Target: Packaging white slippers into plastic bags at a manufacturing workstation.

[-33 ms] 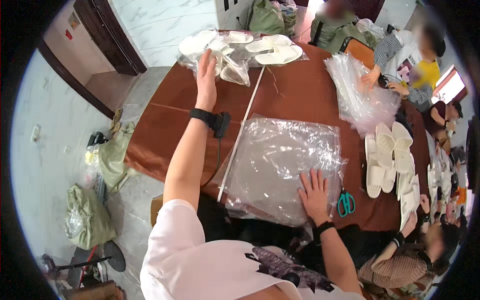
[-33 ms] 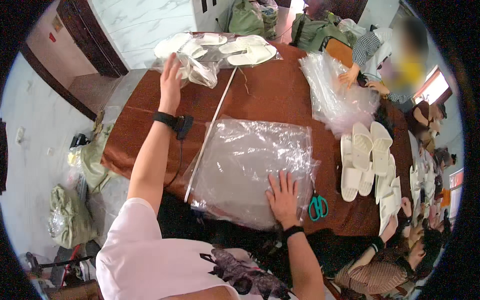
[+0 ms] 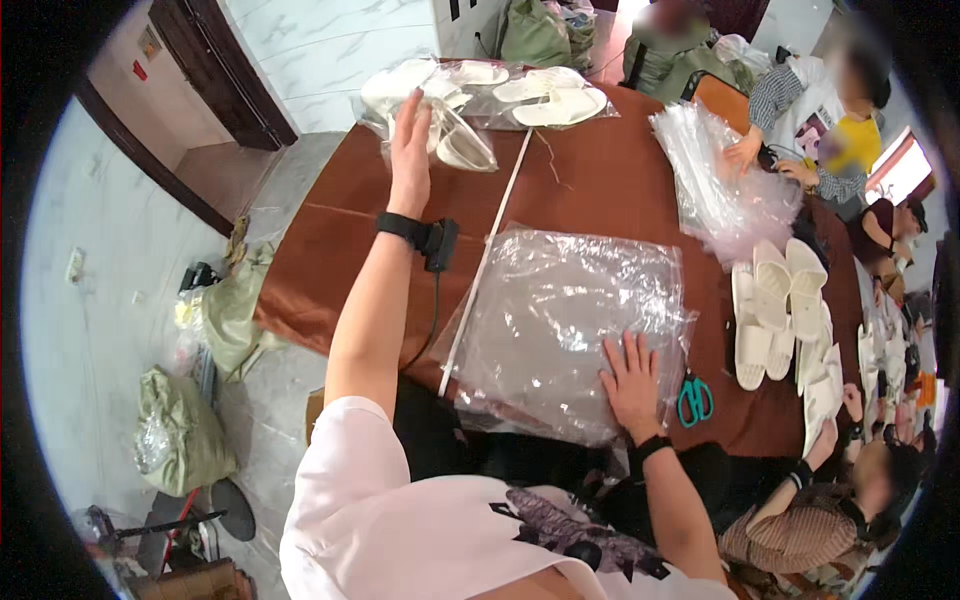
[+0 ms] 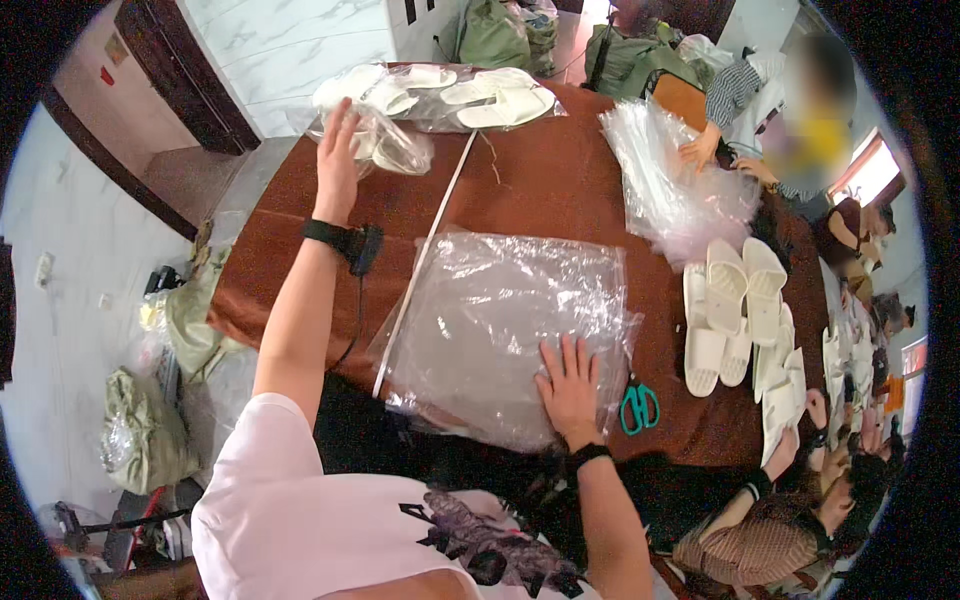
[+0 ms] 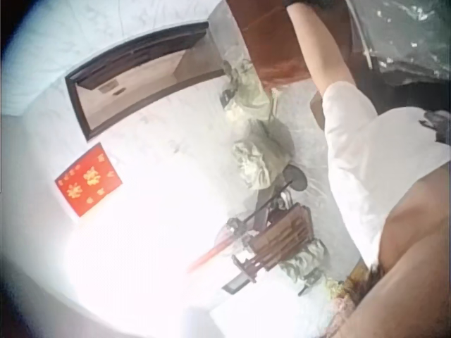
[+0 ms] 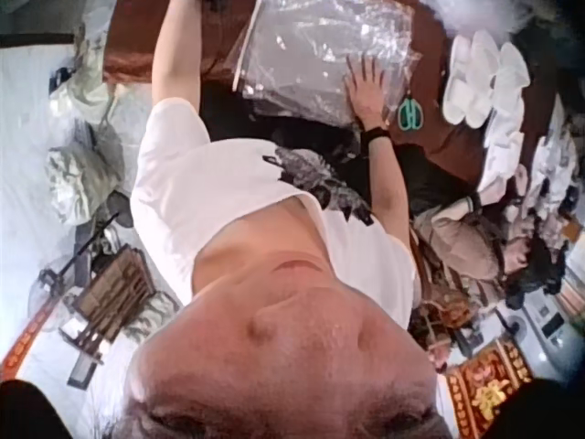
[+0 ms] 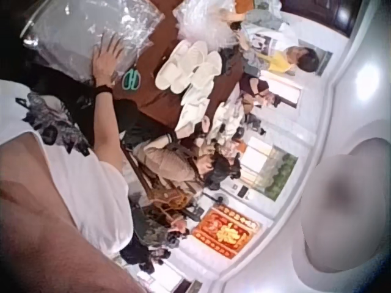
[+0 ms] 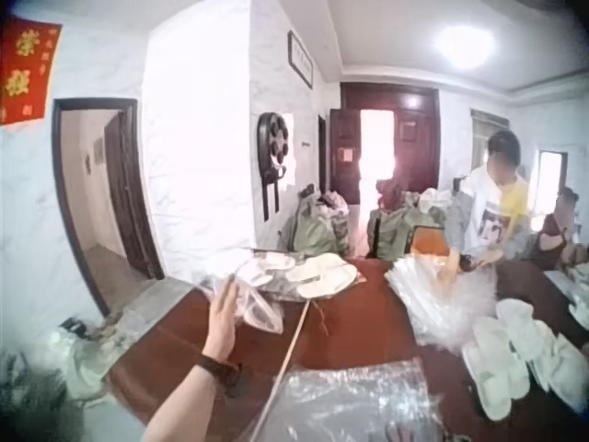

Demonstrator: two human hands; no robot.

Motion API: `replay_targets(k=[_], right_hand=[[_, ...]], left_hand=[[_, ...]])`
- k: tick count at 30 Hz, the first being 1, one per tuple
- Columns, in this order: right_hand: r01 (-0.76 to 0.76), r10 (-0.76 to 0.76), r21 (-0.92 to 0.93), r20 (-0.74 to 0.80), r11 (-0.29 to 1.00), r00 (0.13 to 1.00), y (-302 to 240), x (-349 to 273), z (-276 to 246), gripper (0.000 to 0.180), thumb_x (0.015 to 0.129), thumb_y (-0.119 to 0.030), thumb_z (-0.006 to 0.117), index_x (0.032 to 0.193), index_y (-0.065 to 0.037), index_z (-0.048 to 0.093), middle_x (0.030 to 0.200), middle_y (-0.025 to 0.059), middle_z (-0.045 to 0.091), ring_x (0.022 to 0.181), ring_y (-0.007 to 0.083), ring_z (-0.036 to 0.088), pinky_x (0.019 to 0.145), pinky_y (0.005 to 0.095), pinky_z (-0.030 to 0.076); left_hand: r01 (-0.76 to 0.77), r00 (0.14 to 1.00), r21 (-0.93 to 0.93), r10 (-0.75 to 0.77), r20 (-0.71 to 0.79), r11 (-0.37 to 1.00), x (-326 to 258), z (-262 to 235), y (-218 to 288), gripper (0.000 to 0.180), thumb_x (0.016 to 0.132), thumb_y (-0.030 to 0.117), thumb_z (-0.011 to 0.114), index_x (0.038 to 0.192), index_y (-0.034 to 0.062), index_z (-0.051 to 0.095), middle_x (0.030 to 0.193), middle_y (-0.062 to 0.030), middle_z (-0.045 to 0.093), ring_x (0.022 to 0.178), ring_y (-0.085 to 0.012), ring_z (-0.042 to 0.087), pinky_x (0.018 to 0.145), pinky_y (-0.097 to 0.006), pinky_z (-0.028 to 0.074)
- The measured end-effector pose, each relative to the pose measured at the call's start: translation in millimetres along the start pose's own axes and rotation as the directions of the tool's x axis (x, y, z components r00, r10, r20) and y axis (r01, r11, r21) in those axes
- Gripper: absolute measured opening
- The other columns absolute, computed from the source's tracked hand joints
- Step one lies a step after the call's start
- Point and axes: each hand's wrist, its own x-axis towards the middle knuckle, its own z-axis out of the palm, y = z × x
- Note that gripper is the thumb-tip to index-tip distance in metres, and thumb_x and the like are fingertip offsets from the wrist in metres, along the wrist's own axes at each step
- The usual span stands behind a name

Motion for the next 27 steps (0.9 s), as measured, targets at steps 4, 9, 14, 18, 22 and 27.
replay_targets(k=[4, 9, 14, 18, 22, 27], right_hand=[[0.009, -0.009, -0.002, -0.023, 1.0, 1.0, 4, -4, 5, 0.055, 0.092, -0.038, 0.049, 0.144, -0.024, 0.036, 0.151, 0.0119, 0.027, 0.139, 0.0359, 0.022, 0.112, 0.0549, 0.015], [-0.005, 0.004, -0.018, -0.058, 1.0, 0.998, 3, -9, 8, 0.054, 0.093, -0.038, 0.049, 0.144, -0.027, 0.035, 0.151, 0.0102, 0.028, 0.139, 0.035, 0.023, 0.111, 0.0543, 0.018], [0.041, -0.046, -0.039, -0.131, 0.998, 0.99, 5, -10, 10, 0.053, 0.093, -0.039, 0.049, 0.142, -0.027, 0.037, 0.151, 0.0096, 0.029, 0.138, 0.0337, 0.025, 0.111, 0.0542, 0.019], [-0.002, 0.004, -0.077, 0.026, 0.997, 1.0, 6, -9, 11, 0.052, 0.092, -0.037, 0.048, 0.141, -0.022, 0.039, 0.15, 0.0107, 0.028, 0.14, 0.0342, 0.021, 0.113, 0.0543, 0.016], [0.065, 0.019, 0.304, -0.267, 0.95, 0.963, 13, -12, 25, 0.05, 0.092, -0.035, 0.047, 0.139, -0.016, 0.043, 0.15, 0.0109, 0.028, 0.14, 0.0346, 0.02, 0.114, 0.0544, 0.014], [-0.024, 0.024, -0.014, -0.027, 1.0, 0.999, 5, -7, 9, 0.047, 0.09, -0.033, 0.05, 0.132, -0.012, 0.051, 0.151, 0.0096, 0.026, 0.14, 0.0343, 0.019, 0.114, 0.0545, 0.015]], left_hand=[[-0.143, 0.987, 0.149, 0.129, 0.094, 0.979, -22, 6, 62, 0.044, 0.098, 0.033, 0.047, 0.137, 0.0112, 0.047, 0.142, -0.0054, 0.044, 0.13, -0.0194, 0.041, 0.108, -0.039, 0.029], [-0.118, 0.983, 0.129, 0.097, 0.156, 0.985, -46, 29, 101, 0.043, 0.098, 0.037, 0.047, 0.127, 0.0076, 0.055, 0.133, -0.0048, 0.054, 0.119, -0.0182, 0.05, 0.1, -0.037, 0.036], [0.063, 0.923, 0.202, -0.134, 0.361, 0.977, -151, 96, 133, 0.039, 0.096, 0.03, 0.051, 0.125, 0.0047, 0.056, 0.122, -0.0078, 0.057, 0.112, -0.0161, 0.052, 0.094, -0.031, 0.041], [-0.115, 0.773, 0.179, -0.025, 0.634, 0.977, -265, 167, 70, 0.047, 0.094, 0.023, 0.055, 0.136, 0.0066, 0.044, 0.132, -0.0136, 0.05, 0.123, -0.025, 0.047, 0.103, -0.037, 0.036], [-0.297, 0.674, 0.27, 0.001, 0.738, 0.916, -306, 172, 57, 0.048, 0.092, 0.02, 0.058, 0.137, 0.0111, 0.045, 0.136, -0.0167, 0.047, 0.128, -0.0312, 0.043, 0.106, -0.041, 0.034], [-0.233, 0.899, 0.616, -0.074, 0.431, 0.752, -285, 87, 19, 0.049, 0.089, 0.013, 0.059, 0.136, 0.0113, 0.046, 0.14, -0.0169, 0.041, 0.131, -0.0362, 0.036, 0.108, -0.043, 0.03]])
